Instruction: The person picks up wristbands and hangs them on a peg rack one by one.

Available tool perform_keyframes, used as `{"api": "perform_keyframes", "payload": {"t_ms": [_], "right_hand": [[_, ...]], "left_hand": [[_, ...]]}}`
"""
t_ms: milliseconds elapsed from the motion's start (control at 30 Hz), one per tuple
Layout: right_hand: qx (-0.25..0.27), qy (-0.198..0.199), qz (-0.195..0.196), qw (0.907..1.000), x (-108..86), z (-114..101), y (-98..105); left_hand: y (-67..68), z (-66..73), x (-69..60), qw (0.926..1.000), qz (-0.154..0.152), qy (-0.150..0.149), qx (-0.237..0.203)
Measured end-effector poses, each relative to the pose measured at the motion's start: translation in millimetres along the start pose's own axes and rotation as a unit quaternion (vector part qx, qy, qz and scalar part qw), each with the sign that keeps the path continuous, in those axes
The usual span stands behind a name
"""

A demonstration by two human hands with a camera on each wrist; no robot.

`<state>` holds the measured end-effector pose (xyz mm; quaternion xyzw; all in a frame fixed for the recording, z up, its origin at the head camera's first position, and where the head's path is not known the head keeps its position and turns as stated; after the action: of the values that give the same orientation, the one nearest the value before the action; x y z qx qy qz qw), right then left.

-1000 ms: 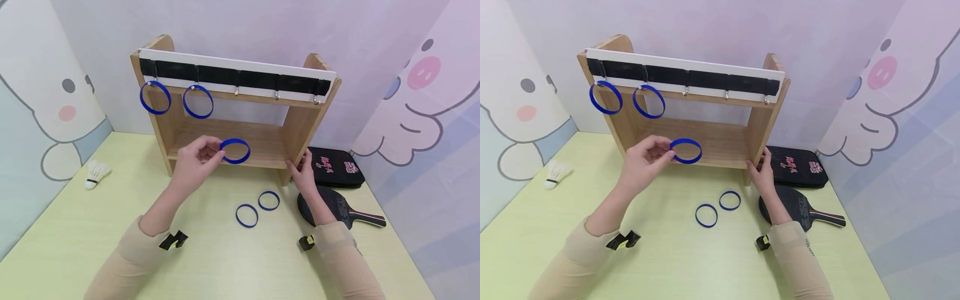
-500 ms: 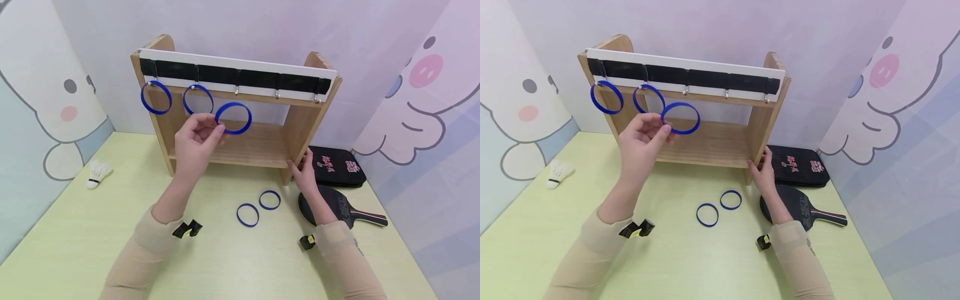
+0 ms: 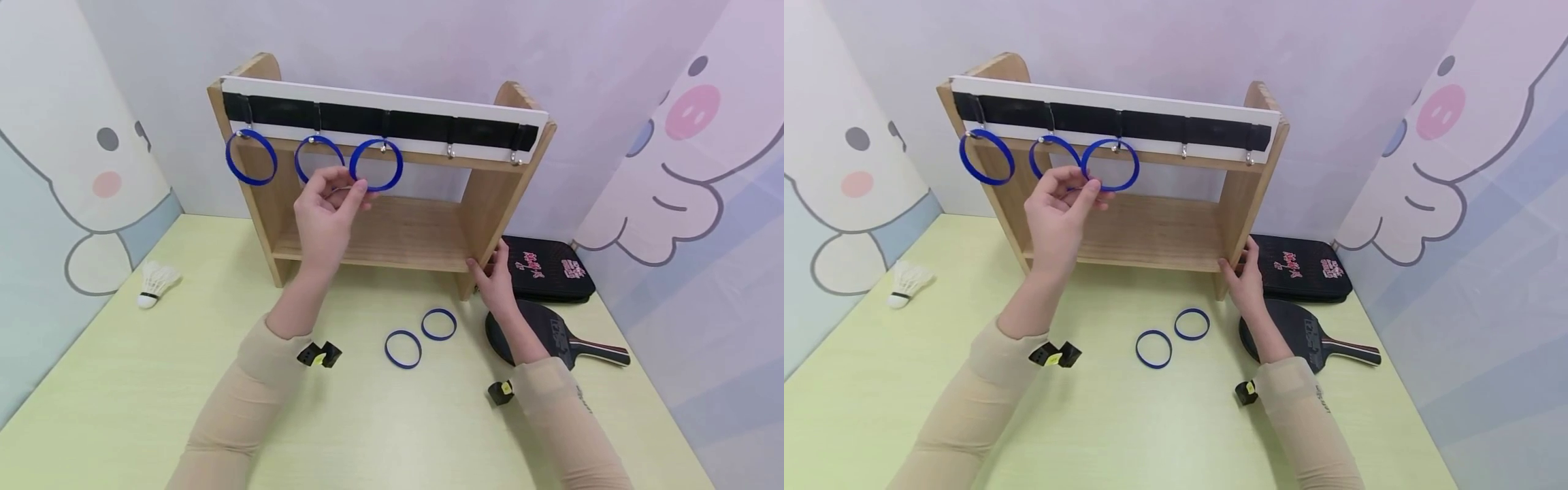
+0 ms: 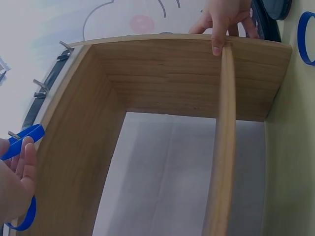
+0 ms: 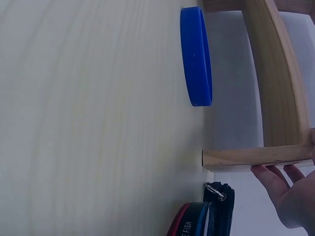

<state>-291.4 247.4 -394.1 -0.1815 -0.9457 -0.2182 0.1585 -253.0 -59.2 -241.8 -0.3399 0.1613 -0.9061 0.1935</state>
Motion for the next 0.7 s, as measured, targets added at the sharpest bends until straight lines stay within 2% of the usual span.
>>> {"api": "perform_keyframes", "payload": {"t_ms": [67,300,433,700], "right_hand": [[0.001,0.002,0.0,1.0,0.0,0,0],[0.005,0.007,0.003,1.0,-0.6,0,0],[0.006,0.009,0.003,0.9999,-0.4,0,0],[0.003,0.003,0.002,1.0,-0.2,1,0]], "left_hand": [[0.1,-3.7,-1.5,0.9999,0.001,0.013,0.007],[-3.3,7.6,-11.5,0.9993,-0.006,0.018,0.033],[-1.2,5.3,-13.6,0.9992,-0.008,0.016,0.035],[6.0,0.2,-21.9,0.9977,-0.02,0.043,0.048]]}}
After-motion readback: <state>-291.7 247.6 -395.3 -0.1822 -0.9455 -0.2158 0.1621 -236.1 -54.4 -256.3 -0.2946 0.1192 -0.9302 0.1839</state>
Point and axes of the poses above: each hand's wrist, its own x-axis towards the middle knuckle, its own y-axis out of the back of the hand, z = x × y, the point moved 4 cm from there along x, towards the middle knuckle, and after that the axes turned 15 degrees about z, right-handed, at the moved point
